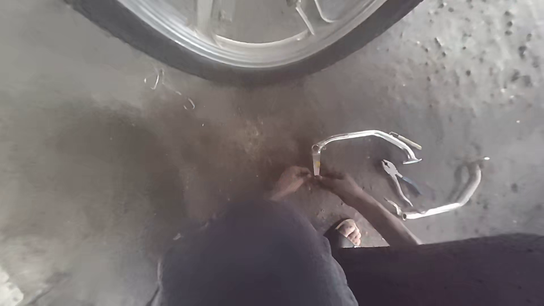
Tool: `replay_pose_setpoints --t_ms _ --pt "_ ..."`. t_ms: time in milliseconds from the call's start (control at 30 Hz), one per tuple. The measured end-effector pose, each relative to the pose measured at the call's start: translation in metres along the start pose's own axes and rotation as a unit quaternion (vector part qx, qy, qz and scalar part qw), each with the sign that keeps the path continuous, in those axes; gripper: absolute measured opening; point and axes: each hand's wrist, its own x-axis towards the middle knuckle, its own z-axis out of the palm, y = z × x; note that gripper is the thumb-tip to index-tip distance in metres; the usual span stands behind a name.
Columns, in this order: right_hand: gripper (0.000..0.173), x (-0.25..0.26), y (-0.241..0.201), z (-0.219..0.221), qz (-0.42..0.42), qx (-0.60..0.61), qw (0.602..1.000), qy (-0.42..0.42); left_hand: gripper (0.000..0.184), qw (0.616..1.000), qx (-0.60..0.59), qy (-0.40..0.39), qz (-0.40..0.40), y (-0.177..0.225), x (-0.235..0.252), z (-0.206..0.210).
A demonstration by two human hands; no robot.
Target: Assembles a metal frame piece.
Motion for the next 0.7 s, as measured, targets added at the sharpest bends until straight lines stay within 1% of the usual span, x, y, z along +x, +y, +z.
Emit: replay_pose_setpoints --t_ms 67,133,167,233,367,433,467,533,600,700 --pt "0.025 0.001 -0.015 -0.004 0.012 -0.018 0.999 -0.046 0.025 1.0 -0.004 -0.014 -0.026 0.006 0.002 -0.007" --pt "0.023 0.0 -0.014 -0.004 0.034 -0.02 0.997 -0.065 0.023 0.998 0.005 -0.015 -0.057 0.012 -0.006 -0.005" --pt "0.019 0.003 -0.019 -0.004 0.043 -0.018 0.997 -0.057 0.024 0.998 0.018 -0.006 -0.058 0.016 -0.003 -0.006" --pt "0.019 -0.001 -0.018 -0.002 0.059 -0.014 0.998 -0.032 0.024 0.996 0.065 0.003 -0.06 0.018 -0.002 -0.004" --pt "0.022 0.005 -0.012 -0.001 0.0 0.015 1.0 -0.014 0.023 0.989 0.148 0.01 -0.004 0.02 0.012 -0.013" --pt "0.022 0.001 -0.004 0.003 0.009 0.022 1.0 -0.008 0.023 0.987 0.162 0.003 0.007 0.016 0.009 -0.013" --pt "0.021 -0.001 0.001 0.005 0.013 0.031 0.999 -0.01 0.022 0.987 0.164 0.001 0.006 0.015 0.005 -0.013" --pt "0.017 0.004 0.001 0.004 -0.003 0.051 0.999 -0.013 0.022 0.984 0.178 0.009 0.001 0.02 0.008 -0.015" --pt "0.016 0.006 -0.001 0.005 -0.006 0.072 0.997 -0.016 0.021 0.984 0.173 0.021 -0.023 0.022 0.008 -0.014" --pt "0.025 0.0 -0.003 0.006 0.035 0.151 0.987 -0.042 0.022 0.986 0.154 0.039 -0.052 0.02 0.004 -0.011"
